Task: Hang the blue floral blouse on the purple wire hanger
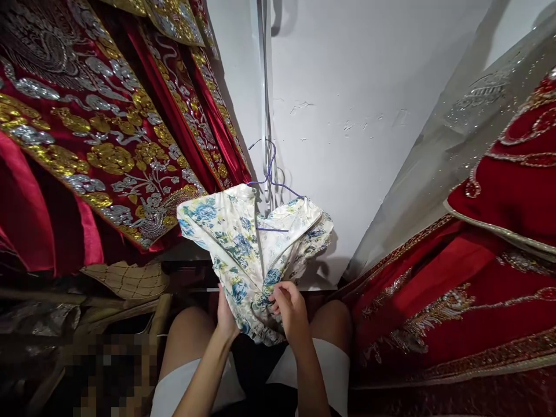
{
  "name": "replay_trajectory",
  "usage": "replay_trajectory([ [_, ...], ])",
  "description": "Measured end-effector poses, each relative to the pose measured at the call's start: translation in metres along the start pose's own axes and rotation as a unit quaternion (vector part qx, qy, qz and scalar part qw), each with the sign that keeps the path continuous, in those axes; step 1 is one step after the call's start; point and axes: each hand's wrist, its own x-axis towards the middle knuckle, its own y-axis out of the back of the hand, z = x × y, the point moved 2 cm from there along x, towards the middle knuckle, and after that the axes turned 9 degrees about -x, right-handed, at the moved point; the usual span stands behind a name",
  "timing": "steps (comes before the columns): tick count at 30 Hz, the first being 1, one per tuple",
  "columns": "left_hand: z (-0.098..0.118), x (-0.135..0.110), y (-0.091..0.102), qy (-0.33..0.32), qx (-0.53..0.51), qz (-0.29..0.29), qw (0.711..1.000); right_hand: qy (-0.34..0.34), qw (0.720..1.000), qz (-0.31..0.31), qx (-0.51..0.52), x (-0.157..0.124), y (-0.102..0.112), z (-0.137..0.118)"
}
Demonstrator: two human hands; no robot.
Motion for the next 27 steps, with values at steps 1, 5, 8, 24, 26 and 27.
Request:
replay_trajectory([
  [1,0.003,0.000,0.005,-0.008,0.006,0.003,1.000,0.004,1.000,-0.014,-0.010,0.001,-0.006,0.001],
  [5,0.023,-0.005,0.012,-0.034,0.145,-0.009,0.989,0.028,0.998,-0.038,-0.030,0.001,-0.032,0.009],
  [8,0.030,-0.013,0.001,-0.057,0.228,-0.020,0.972,0.036,0.997,-0.007,-0.069,0.000,-0.040,0.016],
  [24,0.028,-0.006,0.027,-0.379,0.256,0.205,0.865,0.007,0.998,0.044,0.053,-0.005,-0.024,0.006],
  [26,0.024,-0.013,0.020,-0.434,0.299,0.161,0.835,0.001,0.999,0.004,0.046,-0.002,-0.026,0.008],
  [27,0.020,-0.016,0.013,-0.420,0.327,0.099,0.841,0.000,0.999,-0.016,0.040,-0.001,-0.027,0.010],
])
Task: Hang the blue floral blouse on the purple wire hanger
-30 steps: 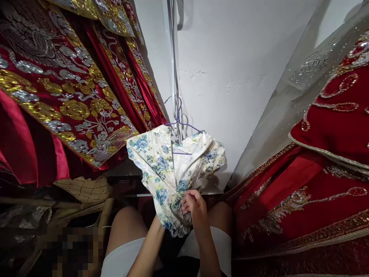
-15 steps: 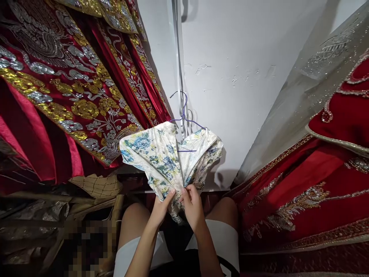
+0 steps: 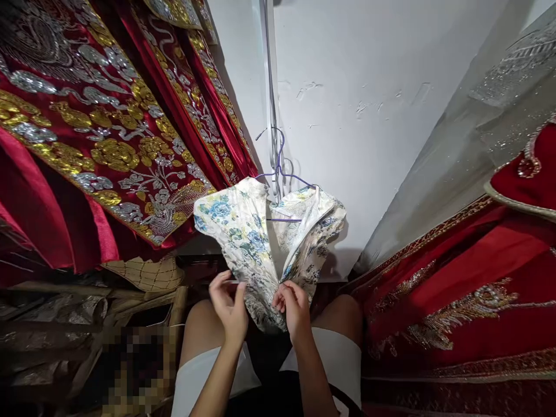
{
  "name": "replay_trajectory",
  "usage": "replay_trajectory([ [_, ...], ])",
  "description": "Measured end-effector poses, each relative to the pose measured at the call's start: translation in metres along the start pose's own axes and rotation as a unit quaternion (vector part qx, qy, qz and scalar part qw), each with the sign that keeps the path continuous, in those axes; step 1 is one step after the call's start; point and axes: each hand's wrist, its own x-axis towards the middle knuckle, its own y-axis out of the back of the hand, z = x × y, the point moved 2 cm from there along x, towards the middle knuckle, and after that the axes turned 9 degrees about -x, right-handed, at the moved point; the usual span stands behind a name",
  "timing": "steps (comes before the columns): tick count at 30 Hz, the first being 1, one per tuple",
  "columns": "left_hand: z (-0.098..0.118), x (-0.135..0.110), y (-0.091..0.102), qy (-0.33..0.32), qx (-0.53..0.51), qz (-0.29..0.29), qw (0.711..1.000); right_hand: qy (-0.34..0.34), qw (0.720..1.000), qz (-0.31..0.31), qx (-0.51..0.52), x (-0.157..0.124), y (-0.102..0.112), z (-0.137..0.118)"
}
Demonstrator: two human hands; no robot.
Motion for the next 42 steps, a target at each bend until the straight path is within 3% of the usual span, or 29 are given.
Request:
replay_trajectory([
  [3,0.010,-0.015,-0.021,0.066,-0.037,-0.247,0.966,0.001,0.999,-0.032,-0.026,0.000,0.001,0.004],
  [5,0.014,-0.021,-0.028,0.110,-0.048,-0.306,0.944,0.000,0.996,-0.056,-0.067,-0.001,0.005,0.003],
  [8,0.020,-0.024,-0.034,0.110,-0.032,-0.306,0.945,0.009,0.991,-0.050,-0.122,0.004,0.016,-0.013],
  [11,0.022,-0.028,-0.041,0.070,-0.013,-0.299,0.952,0.073,0.988,0.008,-0.135,0.027,0.022,-0.055],
  [16,0.002,-0.044,-0.058,0.050,0.018,-0.282,0.958,0.146,0.985,0.037,-0.089,0.087,-0.001,-0.143],
  [19,-0.012,-0.042,-0.063,0.062,0.023,-0.301,0.951,0.199,0.976,0.047,-0.079,0.104,-0.018,-0.170],
  [21,-0.011,-0.027,-0.065,0.068,0.018,-0.324,0.943,0.220,0.970,0.040,-0.091,0.102,-0.023,-0.172],
  [23,0.003,0.000,-0.067,0.047,-0.003,-0.330,0.943,0.224,0.969,0.034,-0.096,0.095,-0.023,-0.166],
  [27,0.063,0.077,-0.080,-0.084,-0.079,-0.259,0.959,0.226,0.969,0.033,-0.095,0.082,-0.015,-0.158],
  [29,0.094,0.110,-0.093,-0.166,-0.056,-0.278,0.945,0.243,0.964,0.025,-0.103,0.079,-0.013,-0.160],
  [32,0.126,0.135,-0.111,-0.253,0.007,-0.331,0.909,0.267,0.956,0.028,-0.121,0.082,-0.011,-0.158],
  [34,0.137,0.142,-0.114,-0.281,0.025,-0.320,0.904,0.257,0.955,0.041,-0.145,0.089,-0.009,-0.149],
  [36,0.137,0.152,-0.107,-0.277,0.013,-0.254,0.926,0.228,0.955,0.052,-0.181,0.097,-0.005,-0.133],
  [38,0.124,0.170,-0.091,-0.236,-0.022,-0.149,0.960,0.199,0.955,0.059,-0.213,0.098,0.001,-0.113],
  [40,0.096,0.194,-0.069,-0.158,-0.084,-0.055,0.982,0.173,0.956,0.054,-0.230,0.091,0.006,-0.092],
  [42,0.057,0.216,-0.048,-0.045,-0.181,-0.021,0.982,0.148,0.964,0.048,-0.217,0.076,0.009,-0.072],
])
